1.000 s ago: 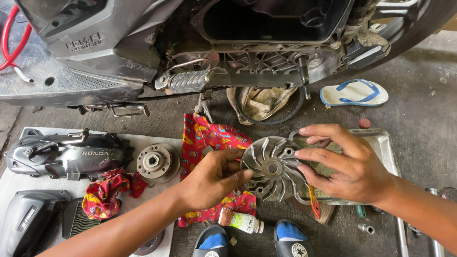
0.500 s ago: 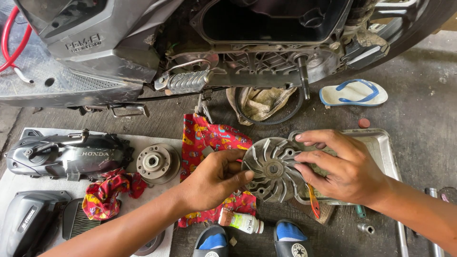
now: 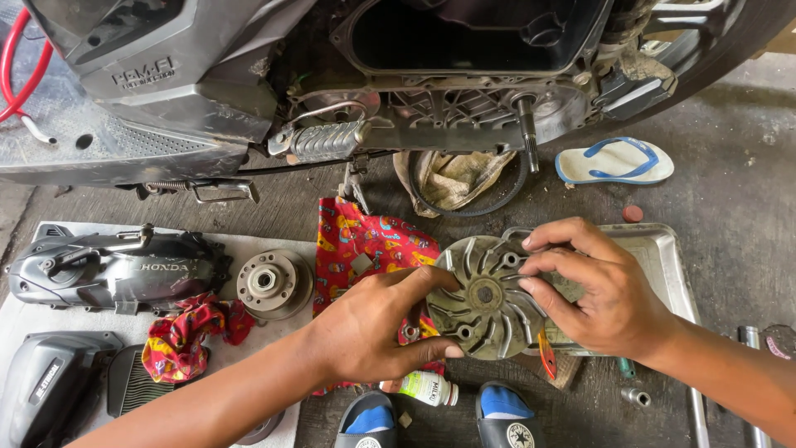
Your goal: Repairing and reassembling the CVT system of a scooter, including rollers and drive belt
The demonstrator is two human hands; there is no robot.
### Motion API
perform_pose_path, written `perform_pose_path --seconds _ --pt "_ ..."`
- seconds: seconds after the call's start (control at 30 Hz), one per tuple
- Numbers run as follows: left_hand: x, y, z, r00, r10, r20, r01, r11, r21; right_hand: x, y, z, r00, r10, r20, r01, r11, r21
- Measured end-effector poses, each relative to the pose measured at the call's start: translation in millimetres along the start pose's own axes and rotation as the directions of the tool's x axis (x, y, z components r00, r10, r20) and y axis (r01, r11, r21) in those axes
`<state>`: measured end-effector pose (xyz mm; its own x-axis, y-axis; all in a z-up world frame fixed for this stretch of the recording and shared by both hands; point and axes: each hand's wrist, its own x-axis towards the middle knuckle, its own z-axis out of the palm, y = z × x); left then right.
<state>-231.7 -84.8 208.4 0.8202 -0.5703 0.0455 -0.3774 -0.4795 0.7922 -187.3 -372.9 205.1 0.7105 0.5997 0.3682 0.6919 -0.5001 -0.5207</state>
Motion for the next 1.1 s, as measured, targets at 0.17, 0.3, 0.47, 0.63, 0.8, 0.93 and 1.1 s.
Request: perform_pose_path --seconds 0.17,0.3,0.47,0.63,0.8,0.93,1.1 --pt "1.5 -14.4 2.2 0.983 0.167 -0.077 -0.135 0.938 0.318 6.3 6.3 3.4 0.999 -0.041 -0.007 0.041 0.998 -0.038" --pt "1.6 -21.2 -29.9 0.953 0.298 -0.053 -0.23 0.829 0.51 33.6 -8.5 3.9 0.996 -0.073 0.042 0.075 0.996 -0.051" --pt "-34.7 -37.7 -53.8 0.958 0.284 -0.045 -0.181 0.715 0.676 78.3 -23.9 37.3 0.976 -0.164 0.144 0.171 0.984 -0.04" --pt "-126.9 -114.9 -20.3 0.962 -0.005 -0.271 0.133 0.881 0.455 49.8 22.7 178.7 0.949 -0.029 0.313 -0.057 0.963 0.262" --pt "-234.0 -209.6 76.6 0.742 -0.63 -0.229 0.67 0.691 0.27 -3.7 17.4 323.1 0.948 -0.005 0.32 -0.119 0.923 0.367" --pt "-263.4 -199.6 124.8 0.564 -0.806 -0.181 0.768 0.43 0.475 -42.4 -6.4 391.2 0.961 0.082 0.265 -0.147 0.96 0.236" --pt "-258.1 -210.7 122.0 0.551 -0.8 -0.237 0.806 0.438 0.397 -60.0 -11.6 419.3 0.975 0.109 0.192 -0.131 0.986 0.106"
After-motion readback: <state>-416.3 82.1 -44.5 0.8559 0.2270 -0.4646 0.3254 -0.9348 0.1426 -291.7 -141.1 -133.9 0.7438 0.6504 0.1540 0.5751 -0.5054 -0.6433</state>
